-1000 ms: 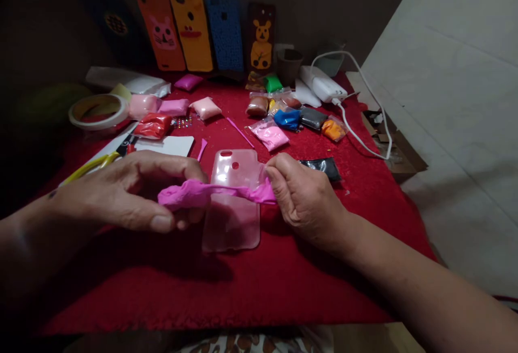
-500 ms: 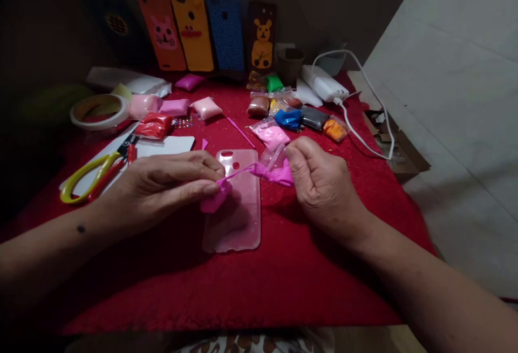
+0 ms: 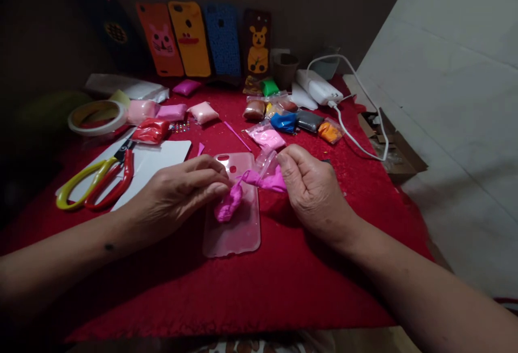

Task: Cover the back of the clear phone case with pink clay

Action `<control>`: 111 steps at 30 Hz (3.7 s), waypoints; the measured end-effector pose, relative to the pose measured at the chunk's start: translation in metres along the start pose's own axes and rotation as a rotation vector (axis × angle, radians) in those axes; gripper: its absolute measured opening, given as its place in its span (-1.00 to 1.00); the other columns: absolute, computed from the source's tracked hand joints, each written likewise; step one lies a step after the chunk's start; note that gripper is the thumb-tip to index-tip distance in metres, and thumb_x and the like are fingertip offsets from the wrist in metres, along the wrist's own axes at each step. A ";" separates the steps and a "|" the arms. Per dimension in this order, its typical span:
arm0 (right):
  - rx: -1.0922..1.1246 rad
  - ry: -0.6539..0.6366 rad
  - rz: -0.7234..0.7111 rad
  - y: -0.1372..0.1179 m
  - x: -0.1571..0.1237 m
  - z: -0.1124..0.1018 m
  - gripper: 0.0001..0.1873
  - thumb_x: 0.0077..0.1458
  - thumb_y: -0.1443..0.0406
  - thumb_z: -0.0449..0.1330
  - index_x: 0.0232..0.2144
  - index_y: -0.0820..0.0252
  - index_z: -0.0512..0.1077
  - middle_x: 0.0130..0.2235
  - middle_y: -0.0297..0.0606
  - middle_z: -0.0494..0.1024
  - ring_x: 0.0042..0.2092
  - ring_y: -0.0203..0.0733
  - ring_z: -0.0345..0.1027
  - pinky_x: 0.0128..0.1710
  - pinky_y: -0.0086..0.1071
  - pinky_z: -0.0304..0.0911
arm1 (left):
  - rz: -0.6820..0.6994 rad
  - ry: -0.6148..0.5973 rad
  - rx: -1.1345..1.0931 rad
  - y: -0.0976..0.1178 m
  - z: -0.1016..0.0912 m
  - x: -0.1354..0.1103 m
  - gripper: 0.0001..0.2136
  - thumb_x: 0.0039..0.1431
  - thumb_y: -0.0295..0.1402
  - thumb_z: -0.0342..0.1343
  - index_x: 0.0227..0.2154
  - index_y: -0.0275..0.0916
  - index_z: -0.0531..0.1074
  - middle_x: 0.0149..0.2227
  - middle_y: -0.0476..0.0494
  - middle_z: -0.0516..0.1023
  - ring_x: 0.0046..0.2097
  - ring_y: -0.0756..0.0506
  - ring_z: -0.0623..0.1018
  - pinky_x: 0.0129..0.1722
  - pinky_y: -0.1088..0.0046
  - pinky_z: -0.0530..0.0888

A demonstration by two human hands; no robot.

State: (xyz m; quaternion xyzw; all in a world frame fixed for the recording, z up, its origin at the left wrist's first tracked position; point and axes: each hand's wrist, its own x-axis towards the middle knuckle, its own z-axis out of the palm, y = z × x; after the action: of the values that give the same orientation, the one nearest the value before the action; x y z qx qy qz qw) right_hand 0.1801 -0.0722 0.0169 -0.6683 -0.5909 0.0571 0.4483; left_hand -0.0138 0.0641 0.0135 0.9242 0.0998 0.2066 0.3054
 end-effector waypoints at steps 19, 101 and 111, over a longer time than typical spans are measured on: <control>0.124 -0.157 -0.024 -0.013 -0.006 0.007 -0.74 0.36 0.30 0.00 -0.42 0.12 0.31 -0.51 -0.44 0.29 -0.50 -0.34 0.18 -0.50 -0.43 0.13 | -0.398 -0.074 -0.876 0.027 0.000 0.001 -0.73 0.08 -0.42 0.34 -0.12 -0.18 0.55 -0.22 0.00 0.55 -0.20 0.02 0.51 -0.21 0.55 0.47; 0.380 -0.284 0.153 -0.018 -0.005 0.010 -0.69 0.35 0.28 0.00 -0.48 0.14 0.29 -0.50 -0.42 0.27 -0.48 -0.35 0.13 -0.49 -0.44 0.11 | -0.483 -0.314 -1.013 0.028 0.006 -0.001 -0.83 0.13 -0.42 0.26 -0.25 -0.23 0.39 -0.46 0.00 0.60 -0.54 0.06 0.52 -0.57 0.65 0.47; 0.348 -0.452 0.153 -0.023 -0.005 0.010 -0.70 0.35 0.27 -0.04 -0.46 0.14 0.29 -0.47 -0.37 0.33 -0.44 -0.31 0.18 -0.43 -0.42 0.15 | 0.170 -0.237 -0.224 0.022 -0.003 0.000 -0.82 0.12 -0.53 0.26 -0.46 -0.31 0.34 -0.60 0.21 0.14 -0.58 0.18 0.10 -0.63 0.66 0.04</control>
State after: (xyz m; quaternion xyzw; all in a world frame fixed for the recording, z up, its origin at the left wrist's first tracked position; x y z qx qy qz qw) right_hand 0.1554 -0.0734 0.0243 -0.5943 -0.6049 0.3389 0.4075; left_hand -0.0137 0.0481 0.0289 0.9073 -0.0390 0.1311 0.3975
